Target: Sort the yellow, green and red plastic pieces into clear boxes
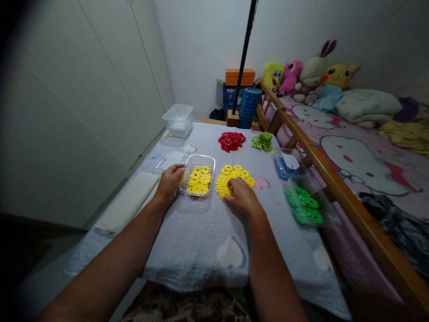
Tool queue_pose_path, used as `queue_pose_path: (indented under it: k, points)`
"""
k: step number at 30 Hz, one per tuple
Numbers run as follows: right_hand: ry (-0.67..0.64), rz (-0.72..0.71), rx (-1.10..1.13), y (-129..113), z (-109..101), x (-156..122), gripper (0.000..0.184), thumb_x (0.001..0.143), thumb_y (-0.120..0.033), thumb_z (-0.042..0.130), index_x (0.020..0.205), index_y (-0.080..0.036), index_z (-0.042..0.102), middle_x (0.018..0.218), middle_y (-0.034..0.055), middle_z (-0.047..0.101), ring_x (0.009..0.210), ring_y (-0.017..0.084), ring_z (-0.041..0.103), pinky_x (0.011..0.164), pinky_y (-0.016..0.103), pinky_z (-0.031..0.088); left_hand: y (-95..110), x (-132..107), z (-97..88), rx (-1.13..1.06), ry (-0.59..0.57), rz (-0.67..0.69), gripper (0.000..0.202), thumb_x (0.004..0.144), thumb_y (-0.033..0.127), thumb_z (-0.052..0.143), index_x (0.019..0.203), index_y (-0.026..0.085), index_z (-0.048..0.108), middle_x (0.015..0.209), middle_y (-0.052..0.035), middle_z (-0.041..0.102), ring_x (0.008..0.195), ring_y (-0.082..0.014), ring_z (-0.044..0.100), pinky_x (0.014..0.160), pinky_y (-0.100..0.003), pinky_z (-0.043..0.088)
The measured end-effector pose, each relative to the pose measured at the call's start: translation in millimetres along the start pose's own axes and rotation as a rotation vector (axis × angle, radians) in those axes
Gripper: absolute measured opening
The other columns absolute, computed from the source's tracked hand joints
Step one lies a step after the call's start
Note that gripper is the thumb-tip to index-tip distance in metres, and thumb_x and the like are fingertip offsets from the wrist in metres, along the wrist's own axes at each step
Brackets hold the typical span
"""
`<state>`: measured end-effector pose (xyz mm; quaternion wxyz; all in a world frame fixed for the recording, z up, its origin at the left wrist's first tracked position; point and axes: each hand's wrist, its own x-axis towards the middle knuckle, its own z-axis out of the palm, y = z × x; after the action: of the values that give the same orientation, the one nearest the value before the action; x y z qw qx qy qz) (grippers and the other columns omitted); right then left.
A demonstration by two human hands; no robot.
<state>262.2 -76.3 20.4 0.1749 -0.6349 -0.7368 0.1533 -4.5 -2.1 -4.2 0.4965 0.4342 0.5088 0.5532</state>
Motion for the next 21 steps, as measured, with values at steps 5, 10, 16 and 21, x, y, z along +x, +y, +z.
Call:
queue_pose_path:
  k: [5,10,16,21]
  points:
    - [-0.019,0.009,-0.004,-0.4,5.7,1.3,0.017,0.077,-0.018,0.073,0.091,-0.020,0.064,0.090,0.0027,0.062,0.079,0.017,0.053,0.070,0.029,0.036,-0.3,-0.1,0.3,-0.009,-0.002,0.005,0.038,0.066,0.042,0.073,0.092,0.015,0.070,0.073,0.0004,0.067,0.061,-0.0126,0.055,0.059,-0.024,0.043]
    - [0.048,0.003,0.106,3.7,2.6,5.8,0.013,0.074,-0.014,0.067,0.084,-0.020,0.064,0.087,0.0021,0.063,0.080,0.017,0.054,0.072,0.029,0.038,-0.1,-0.9,0.9,-0.016,-0.008,-0.007,0.040,0.065,0.044,0.073,0.092,0.015,0.069,0.072,-0.0002,0.067,0.062,-0.0138,0.057,0.059,-0.025,0.043]
    - [0.154,0.007,0.408,1.0,-3.3,7.1,0.003,0.076,-0.024,0.065,0.074,-0.022,0.065,0.076,0.0003,0.060,0.073,0.017,0.054,0.068,0.029,0.040,0.6,-1.6,0.4,-0.010,-0.003,-0.002,0.040,0.065,0.044,0.074,0.093,0.015,0.070,0.073,0.0000,0.068,0.061,-0.0130,0.057,0.059,-0.025,0.043]
    - [0.431,0.014,0.679,-18.6,-0.7,6.6,0.013,0.081,-0.036,0.068,0.081,-0.023,0.066,0.075,-0.0011,0.060,0.066,0.016,0.052,0.064,0.030,0.042,0.4,-1.6,0.1,-0.019,-0.007,-0.016,0.040,0.065,0.043,0.074,0.093,0.015,0.070,0.072,0.0004,0.068,0.061,-0.0130,0.057,0.059,-0.025,0.044]
